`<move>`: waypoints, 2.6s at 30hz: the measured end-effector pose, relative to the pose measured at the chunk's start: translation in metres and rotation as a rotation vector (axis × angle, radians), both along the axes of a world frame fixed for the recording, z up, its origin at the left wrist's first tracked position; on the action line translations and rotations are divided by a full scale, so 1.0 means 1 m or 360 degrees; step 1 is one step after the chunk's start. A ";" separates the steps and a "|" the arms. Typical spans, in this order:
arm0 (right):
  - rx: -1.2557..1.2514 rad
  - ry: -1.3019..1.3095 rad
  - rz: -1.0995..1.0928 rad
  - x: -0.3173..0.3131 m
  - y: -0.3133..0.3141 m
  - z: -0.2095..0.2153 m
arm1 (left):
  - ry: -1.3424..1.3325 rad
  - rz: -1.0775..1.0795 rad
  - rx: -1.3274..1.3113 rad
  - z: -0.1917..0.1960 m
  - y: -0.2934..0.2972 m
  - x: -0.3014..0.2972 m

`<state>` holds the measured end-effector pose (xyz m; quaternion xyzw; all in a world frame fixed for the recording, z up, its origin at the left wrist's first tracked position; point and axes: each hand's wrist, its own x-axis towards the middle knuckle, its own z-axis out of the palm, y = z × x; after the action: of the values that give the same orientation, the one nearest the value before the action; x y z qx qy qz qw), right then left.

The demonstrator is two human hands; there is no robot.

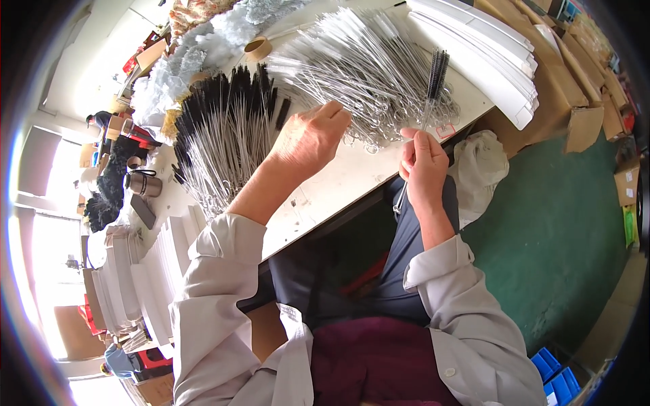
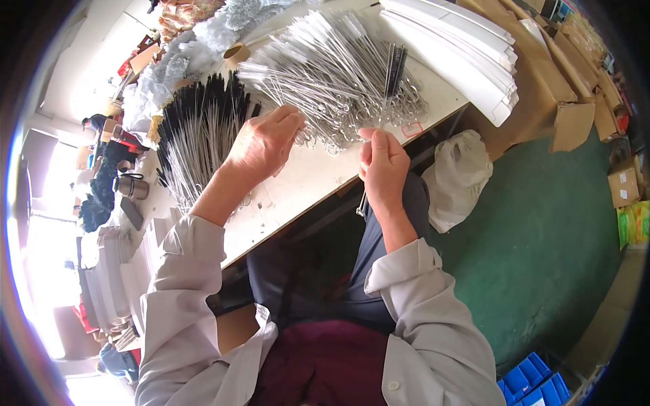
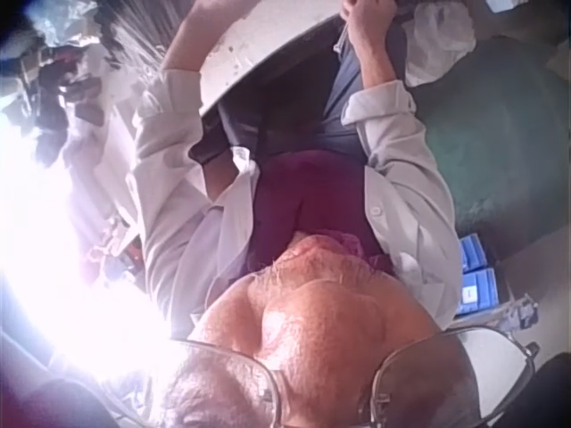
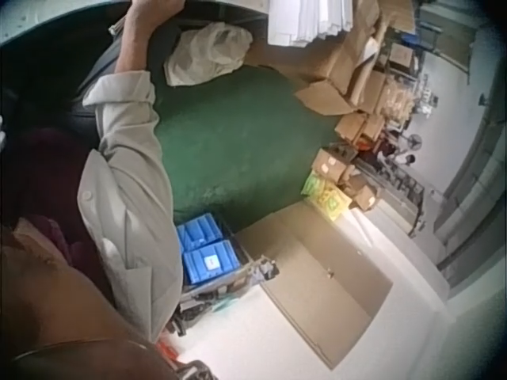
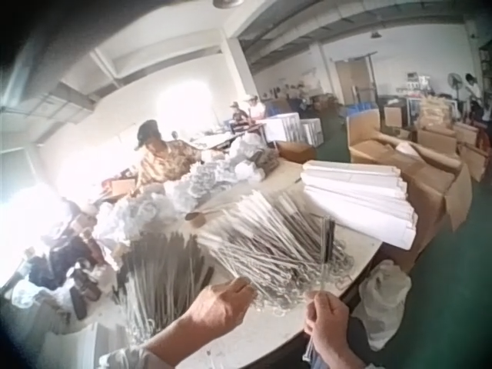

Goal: Packing industrial cleaning brushes into white cardboard sleeves at an assembly table.

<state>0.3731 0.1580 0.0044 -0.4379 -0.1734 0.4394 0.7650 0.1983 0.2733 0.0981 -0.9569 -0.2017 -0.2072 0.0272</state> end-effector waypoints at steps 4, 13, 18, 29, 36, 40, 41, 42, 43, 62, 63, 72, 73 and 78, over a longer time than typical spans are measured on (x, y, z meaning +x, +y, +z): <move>0.0114 -0.0057 0.0153 -0.007 0.019 0.028 | -0.0126 -0.0010 0.0060 0.025 0.005 -0.005; 0.0220 -0.0047 0.0210 -0.006 0.137 0.021 | -0.0451 -0.0024 -0.0004 0.073 0.003 -0.021; 0.0205 0.0020 0.0158 -0.012 0.142 0.019 | -0.0796 0.0024 -0.0083 0.106 -0.003 -0.048; 0.0393 -0.0402 0.0352 -0.020 0.106 0.035 | -0.1622 0.0251 -0.0811 0.130 -0.086 -0.123; 0.0519 -0.0966 0.1212 -0.073 0.026 0.081 | -0.1735 0.0388 -0.1674 0.079 -0.121 -0.162; 0.0224 -0.0649 0.1756 -0.104 -0.013 0.081 | -0.1817 0.0372 -0.2000 0.044 -0.135 -0.165; 0.0084 -0.0612 0.1804 -0.111 -0.023 0.083 | -0.1807 0.0314 -0.2065 0.037 -0.138 -0.169; 0.0088 -0.0614 0.1842 -0.116 -0.028 0.081 | -0.1795 0.0351 -0.2071 0.033 -0.142 -0.173; 0.0060 -0.0767 0.1845 -0.117 -0.032 0.076 | -0.1777 0.0377 -0.2088 0.030 -0.145 -0.174; 0.0037 -0.1324 0.1604 -0.129 -0.065 0.038 | -0.1696 0.0830 -0.1840 0.008 -0.151 -0.224; 0.0040 -0.1305 0.1635 -0.128 -0.065 0.037 | -0.1661 0.0872 -0.1797 0.009 -0.149 -0.224; -0.0073 -0.0852 0.1843 -0.124 -0.068 0.038 | -0.0987 0.0691 -0.1636 0.039 -0.132 -0.233; -0.0041 -0.0745 0.1877 -0.125 -0.069 0.036 | -0.0987 0.0693 -0.1653 0.044 -0.132 -0.232; 0.0024 -0.0679 0.1958 -0.131 -0.067 0.048 | -0.1048 0.0621 -0.1669 0.038 -0.129 -0.226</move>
<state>0.2425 0.0913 0.0519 -0.3309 -0.5437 0.6992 0.3256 -0.0273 0.1444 0.1359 -0.6753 -0.4441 -0.3550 -0.4699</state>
